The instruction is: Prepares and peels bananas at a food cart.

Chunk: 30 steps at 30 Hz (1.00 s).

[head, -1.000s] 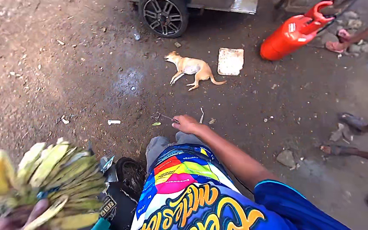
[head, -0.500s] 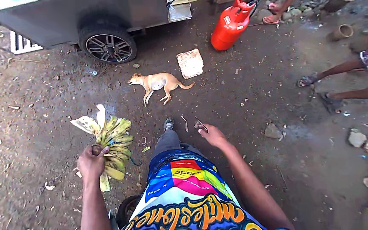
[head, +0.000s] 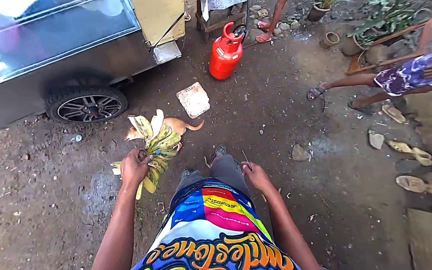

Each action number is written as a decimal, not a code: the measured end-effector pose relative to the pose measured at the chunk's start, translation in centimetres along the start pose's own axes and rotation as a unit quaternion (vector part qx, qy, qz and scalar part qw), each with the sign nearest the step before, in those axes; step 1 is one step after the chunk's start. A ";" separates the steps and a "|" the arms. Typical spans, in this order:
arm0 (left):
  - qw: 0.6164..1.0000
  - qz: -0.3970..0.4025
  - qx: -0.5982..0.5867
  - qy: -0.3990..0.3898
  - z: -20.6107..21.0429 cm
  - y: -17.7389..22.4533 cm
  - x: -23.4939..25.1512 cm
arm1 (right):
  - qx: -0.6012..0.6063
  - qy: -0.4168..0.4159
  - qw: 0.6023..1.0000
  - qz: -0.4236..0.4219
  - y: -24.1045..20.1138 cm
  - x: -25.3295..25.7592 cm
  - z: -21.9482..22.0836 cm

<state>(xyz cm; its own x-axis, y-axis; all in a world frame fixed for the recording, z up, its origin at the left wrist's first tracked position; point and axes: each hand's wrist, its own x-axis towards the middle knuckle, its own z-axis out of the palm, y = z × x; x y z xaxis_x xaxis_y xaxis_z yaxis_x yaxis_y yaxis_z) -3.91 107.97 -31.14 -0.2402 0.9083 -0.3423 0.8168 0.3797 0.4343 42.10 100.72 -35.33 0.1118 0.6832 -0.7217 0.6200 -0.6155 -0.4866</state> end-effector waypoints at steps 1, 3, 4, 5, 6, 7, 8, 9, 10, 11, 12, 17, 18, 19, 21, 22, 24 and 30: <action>1.000 0.006 0.001 -0.005 0.6 1.6 1.6 | 0.004 -0.004 1.000 0.006 0.4 1.3 -0.8; 1.000 0.014 0.000 -0.012 2.6 4.4 4.6 | -0.009 -0.034 0.999 0.012 1.5 4.0 -3.0; 1.000 0.016 0.001 -0.012 3.7 5.6 6.1 | -0.023 -0.064 0.998 0.009 2.2 5.5 -4.4; 1.000 0.015 0.005 -0.013 4.7 6.8 7.6 | -0.042 -0.095 0.995 0.004 3.1 7.2 -5.9; 1.000 0.009 0.011 -0.016 5.9 8.0 9.0 | -0.066 -0.126 0.990 0.004 4.3 9.0 -7.7; 1.000 -0.002 0.019 -0.022 7.2 9.2 10.3 | -0.087 -0.143 0.986 0.004 5.6 11.0 -9.9; 0.999 -0.014 0.026 -0.030 8.4 10.5 11.6 | -0.109 -0.148 0.983 0.008 6.4 13.0 -12.5; 0.998 -0.030 0.035 -0.039 9.5 11.6 12.8 | -0.127 -0.141 0.982 0.018 6.8 14.9 -15.3; 0.997 -0.046 0.045 -0.047 10.7 12.6 13.8 | -0.142 -0.127 0.981 0.031 6.8 16.6 -18.2; 0.995 -0.062 0.055 -0.055 12.0 13.6 14.6 | -0.151 -0.111 0.981 0.044 6.4 18.2 -21.1; 0.993 -0.076 0.064 -0.064 13.2 14.6 15.5 | -0.152 -0.097 0.982 0.050 5.7 19.9 -23.9; 0.973 -0.179 0.092 -0.110 17.7 17.9 17.3 | -0.177 -0.091 0.980 0.016 1.1 29.2 -33.8; 0.968 -0.199 0.093 -0.120 18.4 18.4 17.7 | -0.178 -0.082 0.981 0.009 -0.3 31.0 -35.3; 0.963 -0.217 0.095 -0.131 19.0 18.8 18.2 | -0.173 -0.070 0.982 -0.001 -1.8 32.8 -36.7; 0.954 -0.243 0.090 -0.149 20.3 19.3 19.0 | -0.158 -0.062 0.985 -0.016 -4.0 35.9 -38.7; 0.951 -0.253 0.085 -0.155 20.8 19.6 19.6 | -0.154 -0.063 0.986 -0.020 -5.1 37.3 -39.6; 0.944 -0.272 0.076 -0.171 22.0 20.3 21.2 | -0.151 -0.069 0.986 -0.026 -6.5 39.6 -41.0; 0.934 -0.292 0.065 -0.196 23.8 23.7 30.4 | -0.138 -0.076 0.988 0.001 -9.6 45.2 -44.5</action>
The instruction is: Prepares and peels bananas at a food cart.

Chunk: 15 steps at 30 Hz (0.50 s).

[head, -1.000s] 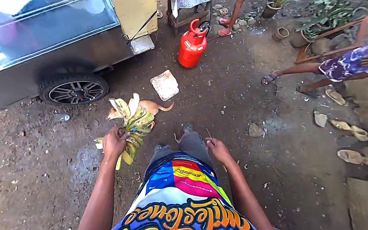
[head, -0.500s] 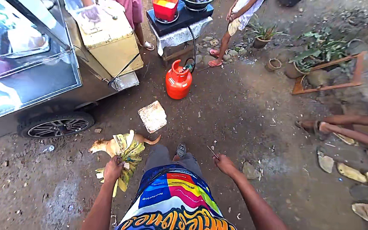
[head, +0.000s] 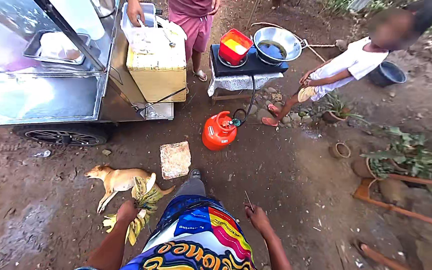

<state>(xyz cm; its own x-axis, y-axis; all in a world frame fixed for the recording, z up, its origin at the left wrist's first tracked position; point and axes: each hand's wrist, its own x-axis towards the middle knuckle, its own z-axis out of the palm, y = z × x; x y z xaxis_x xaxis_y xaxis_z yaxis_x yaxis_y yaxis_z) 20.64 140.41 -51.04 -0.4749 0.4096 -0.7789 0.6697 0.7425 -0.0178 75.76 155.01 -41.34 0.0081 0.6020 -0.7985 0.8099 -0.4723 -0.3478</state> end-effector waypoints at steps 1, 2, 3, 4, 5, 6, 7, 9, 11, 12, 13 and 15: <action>1.000 0.006 -0.006 0.006 -0.8 1.4 0.7 | 0.003 -0.004 1.000 0.001 -0.5 0.7 -0.7; 1.000 0.015 -0.015 0.015 -2.1 3.2 1.6 | 0.009 -0.007 1.000 -0.002 -1.4 1.7 -1.6; 0.999 0.029 -0.027 0.023 -3.6 5.1 2.4 | 0.014 -0.012 1.000 -0.007 -2.4 2.8 -2.5; 0.998 0.044 -0.040 0.029 -5.1 6.9 2.7 | 0.013 -0.020 1.000 -0.009 -3.3 3.6 -3.4; 0.996 0.060 -0.052 0.037 -6.7 8.7 2.6 | 0.009 -0.030 0.999 -0.011 -4.4 4.3 -4.1; 0.994 0.080 -0.062 0.052 -8.6 10.6 2.6 | 0.005 -0.039 0.999 -0.015 -5.9 5.0 -4.8; 0.990 0.101 -0.072 0.070 -10.6 12.7 2.5 | 0.008 -0.045 0.999 -0.022 -7.6 5.8 -5.6; 0.978 0.156 -0.090 0.110 -14.7 17.2 2.0 | 0.026 -0.063 0.997 -0.049 -11.3 7.5 -7.4; 0.957 0.223 -0.105 0.150 -18.9 21.5 0.9 | 0.054 -0.094 0.990 -0.090 -15.7 9.4 -9.3; 0.945 0.257 -0.107 0.172 -20.7 23.5 0.1 | 0.070 -0.112 0.985 -0.109 -18.2 10.2 -10.3; 0.931 0.290 -0.107 0.196 -22.5 25.4 -0.7 | 0.096 -0.127 0.979 -0.127 -21.0 10.9 -11.3; 0.890 0.361 -0.103 0.258 -25.8 29.0 -2.2 | 0.184 -0.158 0.957 -0.157 -26.4 12.7 -12.9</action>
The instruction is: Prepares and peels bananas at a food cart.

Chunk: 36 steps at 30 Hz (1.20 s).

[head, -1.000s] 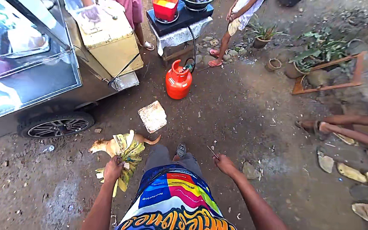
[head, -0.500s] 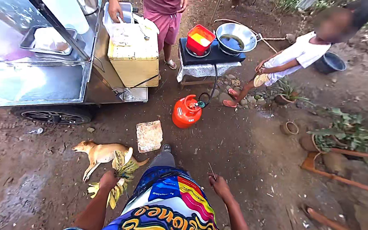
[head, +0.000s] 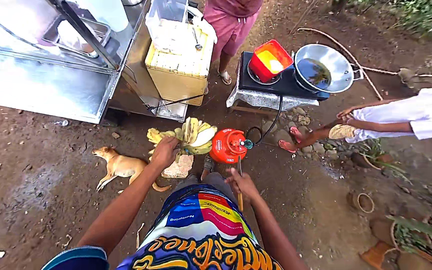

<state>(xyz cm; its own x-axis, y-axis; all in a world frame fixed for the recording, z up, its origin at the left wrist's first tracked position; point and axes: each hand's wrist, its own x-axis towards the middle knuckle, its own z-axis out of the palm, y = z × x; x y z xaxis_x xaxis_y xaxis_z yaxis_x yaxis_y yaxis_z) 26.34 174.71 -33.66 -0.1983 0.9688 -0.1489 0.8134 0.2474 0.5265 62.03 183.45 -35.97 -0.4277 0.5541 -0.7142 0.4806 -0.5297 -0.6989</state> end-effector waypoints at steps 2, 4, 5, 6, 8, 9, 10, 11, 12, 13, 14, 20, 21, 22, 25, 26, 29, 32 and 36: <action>0.992 0.097 0.021 0.084 -1.4 2.9 2.8 | 0.108 -0.050 0.992 -0.034 -4.6 3.9 -0.9; 0.969 0.182 0.042 0.164 -2.4 5.2 5.4 | 0.222 -0.098 0.969 -0.040 -8.8 7.1 -1.7; 0.955 0.216 0.051 0.198 -2.7 6.1 6.7 | 0.273 -0.106 0.955 -0.040 -11.1 8.2 -1.8; 0.940 0.245 0.062 0.230 -3.1 6.9 8.1 | 0.310 -0.130 0.940 -0.058 -13.2 8.8 -2.3; 0.913 0.286 0.091 0.278 -3.7 8.2 10.4 | 0.360 -0.177 0.911 -0.098 -16.7 9.5 -3.4; 0.904 0.296 0.105 0.291 -3.8 8.8 11.1 | 0.366 -0.181 0.906 -0.112 -17.6 9.7 -3.9; 0.898 0.299 0.116 0.301 -3.9 9.2 11.8 | 0.364 -0.181 0.906 -0.119 -18.4 10.1 -4.3; 0.892 0.301 0.127 0.311 -4.2 9.4 12.8 | 0.344 -0.191 0.912 -0.120 -19.3 10.8 -5.0; 0.889 0.301 0.137 0.317 -4.5 9.4 13.7 | 0.326 -0.177 0.922 -0.112 -20.2 11.5 -5.4; 0.888 0.297 0.145 0.319 -4.6 9.2 14.4 | 0.317 -0.161 0.929 -0.104 -21.0 12.0 -5.6; 0.890 0.292 0.149 0.318 -4.7 8.9 15.1 | 0.323 -0.167 0.925 -0.108 -21.5 12.7 -5.8; 0.913 0.257 0.129 0.290 -5.0 5.0 20.2 | 0.390 -0.254 0.874 -0.141 -22.1 21.5 -4.8; 0.916 0.255 0.127 0.282 -5.2 4.1 21.2 | 0.390 -0.260 0.874 -0.126 -22.3 22.8 -4.7; 0.919 0.255 0.125 0.272 -5.3 3.2 22.4 | 0.399 -0.253 0.875 -0.107 -22.5 23.8 -4.6; 0.924 0.274 0.114 0.242 -5.7 0.3 26.4 | 0.409 -0.209 0.885 -0.078 -24.0 26.1 -3.9; 0.924 0.281 0.112 0.234 -5.9 -0.7 28.0 | 0.401 -0.213 0.887 -0.085 -24.9 27.0 -3.7; 0.921 0.307 0.112 0.214 -6.4 -4.0 32.8 | 0.412 -0.191 0.886 -0.096 -27.4 29.4 -2.5; 0.913 0.332 0.105 0.213 -6.0 -7.3 36.6 | 0.390 -0.084 0.911 -0.104 -29.0 31.5 -1.4; 0.908 0.351 0.092 0.211 -5.0 -10.8 40.4 | 0.345 -0.069 0.928 -0.122 -30.3 35.4 -1.3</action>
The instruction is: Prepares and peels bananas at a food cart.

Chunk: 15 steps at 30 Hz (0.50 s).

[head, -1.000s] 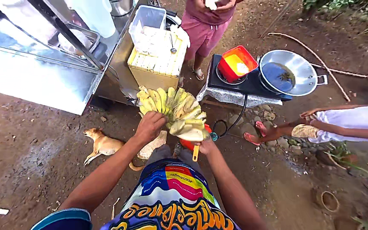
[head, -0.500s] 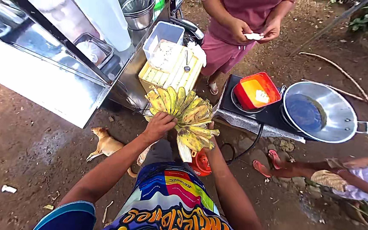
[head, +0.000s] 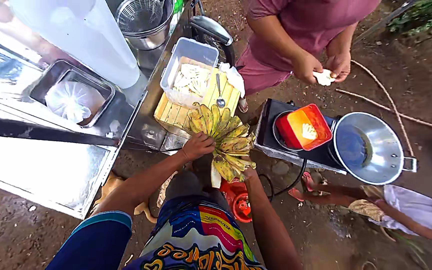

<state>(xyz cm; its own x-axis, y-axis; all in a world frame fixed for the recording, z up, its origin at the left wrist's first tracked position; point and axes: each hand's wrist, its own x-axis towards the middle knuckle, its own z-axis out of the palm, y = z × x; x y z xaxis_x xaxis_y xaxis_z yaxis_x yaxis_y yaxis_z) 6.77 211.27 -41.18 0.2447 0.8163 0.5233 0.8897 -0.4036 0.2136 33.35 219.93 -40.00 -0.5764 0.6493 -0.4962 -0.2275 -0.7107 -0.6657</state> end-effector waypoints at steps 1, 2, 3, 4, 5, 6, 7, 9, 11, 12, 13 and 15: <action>1.000 0.000 -0.003 -0.006 0.6 -0.7 -0.2 | -0.011 0.001 1.000 0.009 -0.2 0.6 0.2; 1.000 -0.004 -0.006 -0.012 1.1 -1.1 -0.5 | -0.019 0.008 1.000 0.014 -0.2 1.0 0.5; 1.000 -0.015 -0.009 -0.016 1.5 -1.3 -0.8 | -0.027 0.024 0.999 0.018 0.0 1.3 0.6; 0.999 -0.033 -0.014 -0.023 1.7 -1.2 -1.0 | -0.032 0.049 0.998 0.021 0.3 1.3 0.8; 0.998 -0.054 -0.019 -0.026 1.7 -1.0 -1.1 | -0.036 0.079 0.996 0.024 0.3 1.1 1.4; 0.996 -0.079 -0.022 -0.031 1.7 -0.6 -1.1 | -0.036 0.099 0.994 0.026 0.4 0.9 1.9; 0.993 -0.106 -0.026 -0.043 1.6 -0.1 -1.0 | -0.032 0.112 0.993 0.021 0.5 0.8 2.3; 0.974 -0.178 -0.070 -0.125 0.1 0.7 -0.3 | -0.034 0.113 0.993 0.000 0.7 0.8 2.8; 0.922 -0.275 -0.172 -0.209 -3.1 0.9 0.9 | -0.033 0.106 0.994 -0.018 0.9 1.1 2.5; 0.891 -0.339 -0.232 -0.194 -5.1 0.7 1.3 | -0.046 0.114 0.992 -0.018 0.8 1.1 2.5; 0.855 -0.413 -0.283 -0.135 -7.0 0.3 1.6 | -0.067 0.123 0.990 -0.015 0.8 1.0 2.4; 0.758 -0.541 -0.359 0.053 -9.3 -1.3 2.3 | -0.123 0.151 0.981 -0.005 0.7 0.7 1.9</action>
<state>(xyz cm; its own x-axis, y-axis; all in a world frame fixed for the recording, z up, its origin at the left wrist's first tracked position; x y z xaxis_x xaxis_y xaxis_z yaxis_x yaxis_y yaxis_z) 2.60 209.81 -32.65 -0.5461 0.8072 -0.2241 0.0976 0.3270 0.9400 31.29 219.33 -39.74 -0.3089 0.7323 -0.6069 -0.0141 -0.6416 -0.7669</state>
